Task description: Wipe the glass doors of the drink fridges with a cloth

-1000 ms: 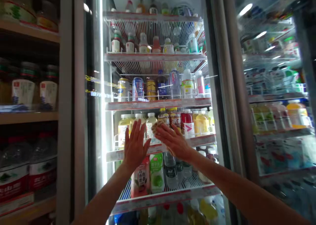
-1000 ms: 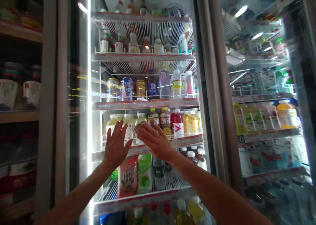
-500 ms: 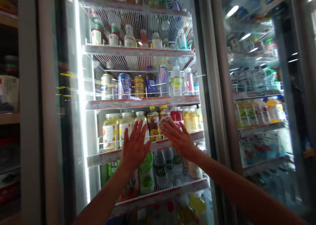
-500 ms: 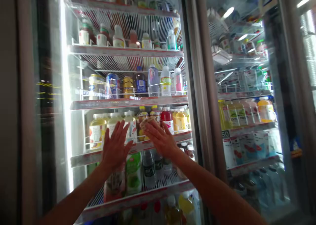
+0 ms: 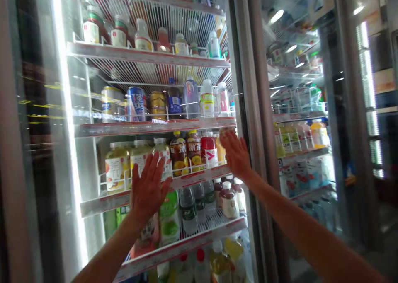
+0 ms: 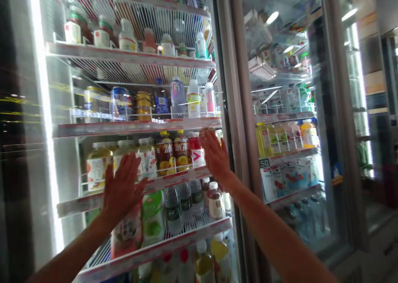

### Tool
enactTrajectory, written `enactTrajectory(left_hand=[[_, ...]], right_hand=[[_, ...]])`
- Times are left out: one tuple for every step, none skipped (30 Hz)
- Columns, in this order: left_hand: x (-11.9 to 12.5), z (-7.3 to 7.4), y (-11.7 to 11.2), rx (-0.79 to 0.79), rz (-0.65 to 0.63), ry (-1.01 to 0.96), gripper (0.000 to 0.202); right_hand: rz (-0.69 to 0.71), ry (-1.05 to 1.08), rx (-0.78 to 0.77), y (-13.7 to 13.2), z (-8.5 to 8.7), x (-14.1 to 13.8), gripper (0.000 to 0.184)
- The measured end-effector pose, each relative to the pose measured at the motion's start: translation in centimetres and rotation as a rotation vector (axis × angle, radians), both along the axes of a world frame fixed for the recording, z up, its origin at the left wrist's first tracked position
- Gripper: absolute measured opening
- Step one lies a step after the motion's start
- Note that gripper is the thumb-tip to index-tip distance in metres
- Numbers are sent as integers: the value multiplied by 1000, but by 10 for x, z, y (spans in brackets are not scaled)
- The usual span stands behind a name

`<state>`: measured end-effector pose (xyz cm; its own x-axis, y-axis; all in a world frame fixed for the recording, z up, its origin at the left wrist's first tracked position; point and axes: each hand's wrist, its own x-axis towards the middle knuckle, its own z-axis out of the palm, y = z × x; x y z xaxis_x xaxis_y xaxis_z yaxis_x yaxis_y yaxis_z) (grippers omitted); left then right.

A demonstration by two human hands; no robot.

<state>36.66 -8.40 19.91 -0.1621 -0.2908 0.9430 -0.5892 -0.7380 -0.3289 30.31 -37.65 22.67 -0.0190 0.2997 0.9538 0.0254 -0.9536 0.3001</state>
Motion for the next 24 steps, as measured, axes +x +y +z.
enactTrajectory(left_hand=[[-2,-3,-3,-11,-2,18,64],[-4,-7,-6,-18,-4,34,64],[-6,-12,-9,-17,-8,47,64],[-8,-19,-13,-11,-15,56,64],[-9,-26,-17,-3,-25,60,64],[-10,-33,-21,2,-36,61,64],[-11,-39,-25,1,-48,68,64],[-12,-44,-28,-5,-59,79,64],[-12,-48,-30,-14,-66,92,64],[-11,-51,-32,-23,-72,103,64],[-11,-53,-32,-28,-76,111,64],[-11,-54,-33,-31,-78,117,65],[-10,-55,-33,-36,-76,123,66],[-10,-56,-32,-34,-68,121,67],[-10,-58,-32,-29,-54,115,67],[-10,-61,-31,-20,-35,108,68],[-11,-64,-31,-11,-14,98,69],[-12,-68,-31,-2,6,85,69],[-12,-72,-30,4,21,71,70],[-13,-76,-30,5,30,61,71],[-14,-80,-30,2,35,57,71],[-15,-83,-31,3,38,56,71],[-16,-86,-30,6,40,56,71],[-16,-88,-30,12,43,63,72]], right_hand=[[1,-45,74,-10,10,0,61],[12,-76,122,-19,16,0,61],[29,-91,146,-25,16,1,62],[49,-96,149,-29,10,0,62],[67,-96,145,-30,-3,-1,63],[80,-93,141,-30,-21,-2,63],[85,-86,140,-28,-43,-5,63],[81,-75,142,-27,-64,-7,63],[67,-57,136,-26,-84,-10,62],[50,-37,120,-26,-99,-12,61],[30,-13,96,-26,-108,-14,61],[14,7,76,-28,-110,-15,61],[8,9,70,-30,-107,-15,61],[11,-6,83,-32,-101,-14,61],[18,-35,113,-32,-95,-12,61],[26,-62,147,-30,-91,-10,62],[32,-79,170,-26,-90,-8,62],[36,-72,168,-19,-95,-7,62],[40,-40,136,-11,-105,-7,63],[51,7,81,-2,-117,-8,63],[66,58,17,6,-132,-9,62],[82,101,-45,13,-144,-11,61],[94,131,-96,17,-153,-14,59],[97,150,-131,19,-157,-15,57]])
